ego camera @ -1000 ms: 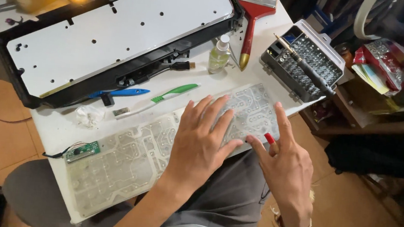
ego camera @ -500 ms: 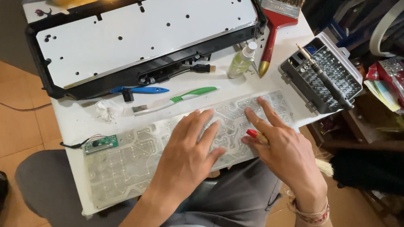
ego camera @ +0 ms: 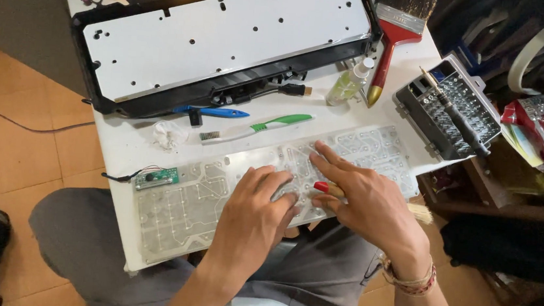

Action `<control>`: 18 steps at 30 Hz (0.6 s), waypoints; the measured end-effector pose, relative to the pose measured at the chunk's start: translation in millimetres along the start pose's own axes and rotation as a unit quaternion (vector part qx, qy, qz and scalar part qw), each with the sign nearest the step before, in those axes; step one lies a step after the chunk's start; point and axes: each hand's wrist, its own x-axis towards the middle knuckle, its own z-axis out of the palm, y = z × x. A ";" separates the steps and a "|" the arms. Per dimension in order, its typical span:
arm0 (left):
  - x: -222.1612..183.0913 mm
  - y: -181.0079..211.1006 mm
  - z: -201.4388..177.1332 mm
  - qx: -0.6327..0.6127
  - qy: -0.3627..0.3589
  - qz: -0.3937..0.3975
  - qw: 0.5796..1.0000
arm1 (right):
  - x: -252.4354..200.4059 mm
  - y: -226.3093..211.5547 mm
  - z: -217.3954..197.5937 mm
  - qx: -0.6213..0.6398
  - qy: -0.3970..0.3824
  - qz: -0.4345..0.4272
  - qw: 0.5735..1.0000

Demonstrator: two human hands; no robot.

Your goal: Cleaning a keyboard membrane using a brush and a cloth.

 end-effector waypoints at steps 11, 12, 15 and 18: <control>-27.2 -11.8 -38.6 -0.021 0.020 -0.045 0.999 | 5.2 -37.4 5.3 -0.010 0.001 -0.042 0.999; -31.8 -14.7 -45.5 0.036 0.015 -0.081 0.996 | 6.0 -40.6 3.4 -0.028 -0.003 -0.019 0.999; -45.6 -35.5 -37.7 0.046 0.022 -0.114 0.992 | 7.9 -48.4 13.6 -0.081 0.049 -0.083 0.992; -50.3 -37.9 -30.9 0.099 0.060 -0.091 0.989 | 18.9 -74.2 14.3 -0.024 0.037 -0.156 0.987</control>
